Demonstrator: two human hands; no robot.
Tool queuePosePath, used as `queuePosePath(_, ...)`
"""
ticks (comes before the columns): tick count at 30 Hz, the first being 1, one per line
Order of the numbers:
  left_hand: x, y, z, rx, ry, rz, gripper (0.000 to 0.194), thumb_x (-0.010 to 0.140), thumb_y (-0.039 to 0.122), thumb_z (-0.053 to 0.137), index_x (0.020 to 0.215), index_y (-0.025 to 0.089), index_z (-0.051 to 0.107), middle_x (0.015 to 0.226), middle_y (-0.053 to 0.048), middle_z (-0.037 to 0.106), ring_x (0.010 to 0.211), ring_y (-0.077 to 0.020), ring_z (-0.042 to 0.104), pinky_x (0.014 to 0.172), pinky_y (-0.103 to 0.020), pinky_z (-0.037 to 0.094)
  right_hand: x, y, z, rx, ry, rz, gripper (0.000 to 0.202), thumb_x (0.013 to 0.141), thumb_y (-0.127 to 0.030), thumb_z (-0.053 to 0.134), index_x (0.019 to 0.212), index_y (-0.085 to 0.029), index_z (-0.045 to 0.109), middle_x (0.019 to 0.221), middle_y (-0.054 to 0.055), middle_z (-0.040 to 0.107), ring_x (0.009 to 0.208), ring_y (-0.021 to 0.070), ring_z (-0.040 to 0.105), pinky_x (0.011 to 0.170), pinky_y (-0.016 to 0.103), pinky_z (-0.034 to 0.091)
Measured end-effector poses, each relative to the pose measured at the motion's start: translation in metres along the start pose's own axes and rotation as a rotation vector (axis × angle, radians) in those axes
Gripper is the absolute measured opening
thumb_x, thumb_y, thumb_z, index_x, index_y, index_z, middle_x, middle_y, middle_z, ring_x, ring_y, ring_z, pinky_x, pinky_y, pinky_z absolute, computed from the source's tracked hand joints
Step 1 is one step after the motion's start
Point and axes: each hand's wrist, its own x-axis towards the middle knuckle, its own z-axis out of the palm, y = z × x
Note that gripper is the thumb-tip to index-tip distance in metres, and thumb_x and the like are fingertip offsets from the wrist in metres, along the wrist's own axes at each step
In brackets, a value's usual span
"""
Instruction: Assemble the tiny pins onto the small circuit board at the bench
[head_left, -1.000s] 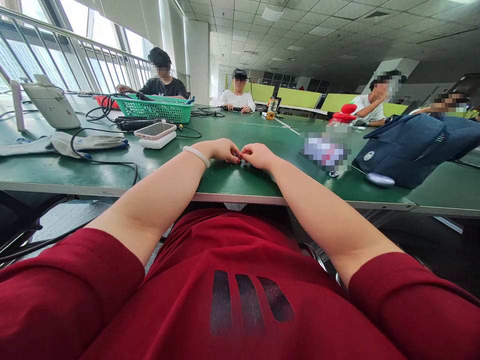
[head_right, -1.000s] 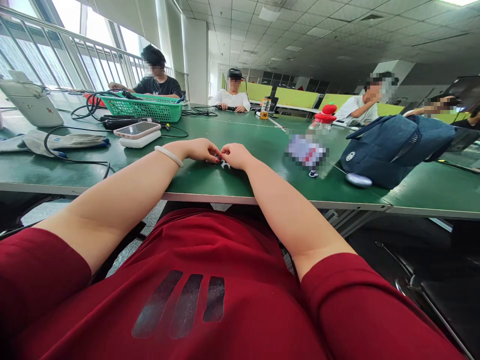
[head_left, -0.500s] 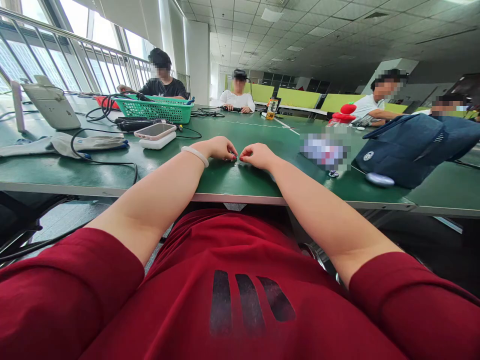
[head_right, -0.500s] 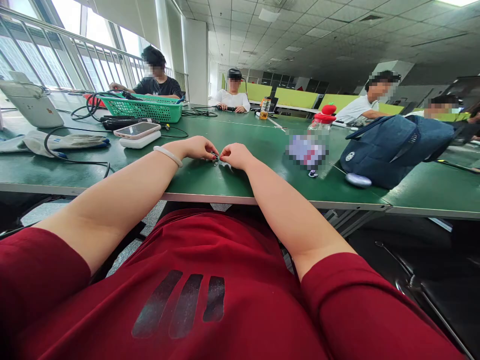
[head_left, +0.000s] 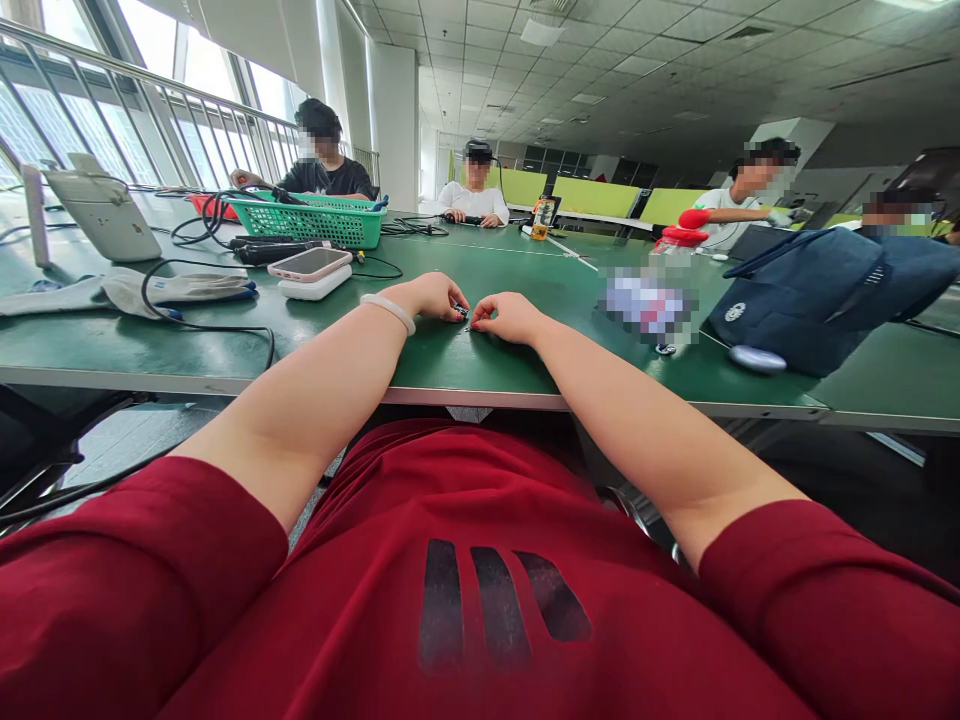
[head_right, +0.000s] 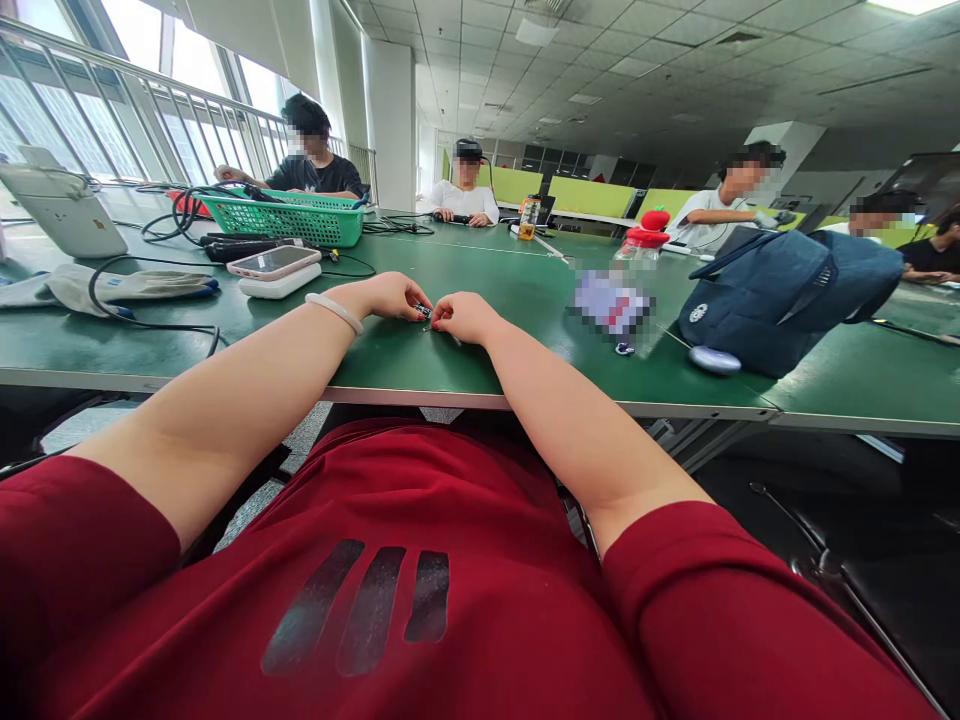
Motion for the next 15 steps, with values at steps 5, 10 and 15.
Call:
queuePosePath(5, 0.0032, -0.0032, 0.0015, 0.007, -0.005, 0.015, 0.053, 0.06, 0.036, 0.073, 0.111, 0.021, 0.072, 0.09, -0.003, 0.071, 0.077, -0.0151, 0.059, 0.07, -0.022, 0.041, -0.0028, -0.0032, 0.0, -0.003, -0.002, 0.005, 0.019, 0.083, -0.032, 0.06, 0.089, -0.018, 0.072, 0.086, 0.002, 0.071, 0.076, 0.0114, 0.057, 0.07, 0.022, 0.038)
queuePosePath(10, 0.0024, -0.0025, 0.0013, -0.009, -0.013, 0.012, 0.052, 0.06, 0.033, 0.073, 0.111, 0.022, 0.072, 0.088, -0.002, 0.071, 0.077, -0.0152, 0.059, 0.072, -0.023, 0.041, -0.0034, -0.0054, 0.0013, 0.018, -0.006, -0.045, 0.022, 0.081, -0.039, 0.063, 0.088, -0.02, 0.071, 0.084, 0.001, 0.07, 0.077, 0.0123, 0.056, 0.068, 0.023, 0.037)
queuePosePath(15, 0.0006, -0.0015, 0.0011, -0.018, -0.009, 0.002, 0.052, 0.061, 0.033, 0.073, 0.111, 0.02, 0.072, 0.087, -0.003, 0.071, 0.073, -0.0149, 0.058, 0.068, -0.023, 0.04, -0.0027, -0.005, 0.0012, 0.016, -0.017, -0.045, 0.017, 0.077, -0.033, 0.067, 0.086, -0.019, 0.071, 0.082, 0.0, 0.069, 0.075, 0.0118, 0.055, 0.068, 0.023, 0.038)
